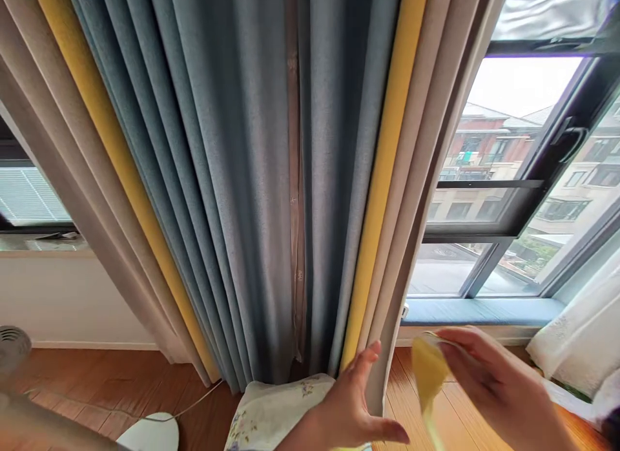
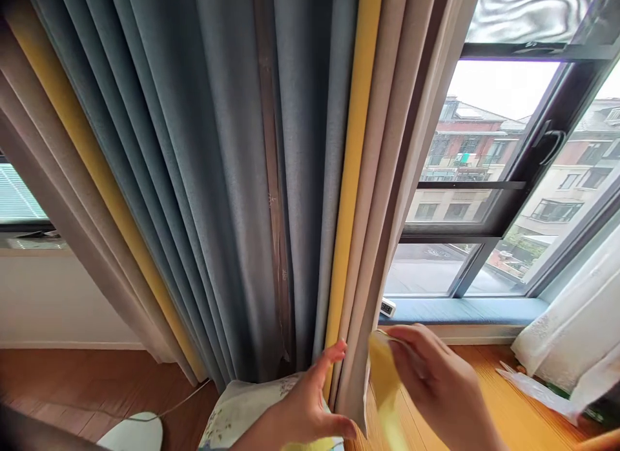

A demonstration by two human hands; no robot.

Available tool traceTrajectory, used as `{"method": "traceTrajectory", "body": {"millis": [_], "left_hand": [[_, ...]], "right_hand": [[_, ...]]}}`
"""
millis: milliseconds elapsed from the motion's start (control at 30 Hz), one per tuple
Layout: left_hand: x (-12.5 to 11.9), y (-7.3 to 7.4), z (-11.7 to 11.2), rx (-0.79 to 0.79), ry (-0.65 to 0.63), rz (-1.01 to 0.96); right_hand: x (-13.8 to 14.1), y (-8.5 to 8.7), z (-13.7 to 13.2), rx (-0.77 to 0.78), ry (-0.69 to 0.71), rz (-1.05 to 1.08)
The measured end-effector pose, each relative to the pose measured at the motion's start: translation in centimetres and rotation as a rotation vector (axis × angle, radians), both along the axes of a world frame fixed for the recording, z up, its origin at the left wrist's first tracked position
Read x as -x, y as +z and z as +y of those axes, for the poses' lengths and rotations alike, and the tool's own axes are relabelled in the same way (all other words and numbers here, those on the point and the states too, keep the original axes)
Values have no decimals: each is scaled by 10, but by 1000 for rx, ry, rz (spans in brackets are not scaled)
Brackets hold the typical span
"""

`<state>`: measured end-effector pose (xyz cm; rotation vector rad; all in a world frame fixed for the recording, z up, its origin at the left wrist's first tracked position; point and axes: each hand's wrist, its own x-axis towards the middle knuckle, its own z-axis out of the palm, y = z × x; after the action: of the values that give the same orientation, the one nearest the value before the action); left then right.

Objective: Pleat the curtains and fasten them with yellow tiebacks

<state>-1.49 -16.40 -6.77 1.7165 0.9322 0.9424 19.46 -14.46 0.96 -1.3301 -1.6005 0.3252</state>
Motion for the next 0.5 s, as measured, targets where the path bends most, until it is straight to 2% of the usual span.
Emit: {"method": "traceTrajectory", "body": {"millis": [100,200,267,367,433,500], "left_hand": [[-14,-4,-9,214,-186,-110],[-2,-16,-9,333,-224,-97],[28,-28,-4,349,-167,22],[96,-45,-4,399,-21,243],[145,-55,-13,405,85,412],[183,-70,-31,455,177,557]], "right_hand": [[44,17,-1,-6,168,-89],[60,22,0,-48,152,-20],[58,20,11,-60,81,85],[52,7,38,25,49,227],[51,-17,55,148,138,237],[50,-56,66,316,262,177]]}}
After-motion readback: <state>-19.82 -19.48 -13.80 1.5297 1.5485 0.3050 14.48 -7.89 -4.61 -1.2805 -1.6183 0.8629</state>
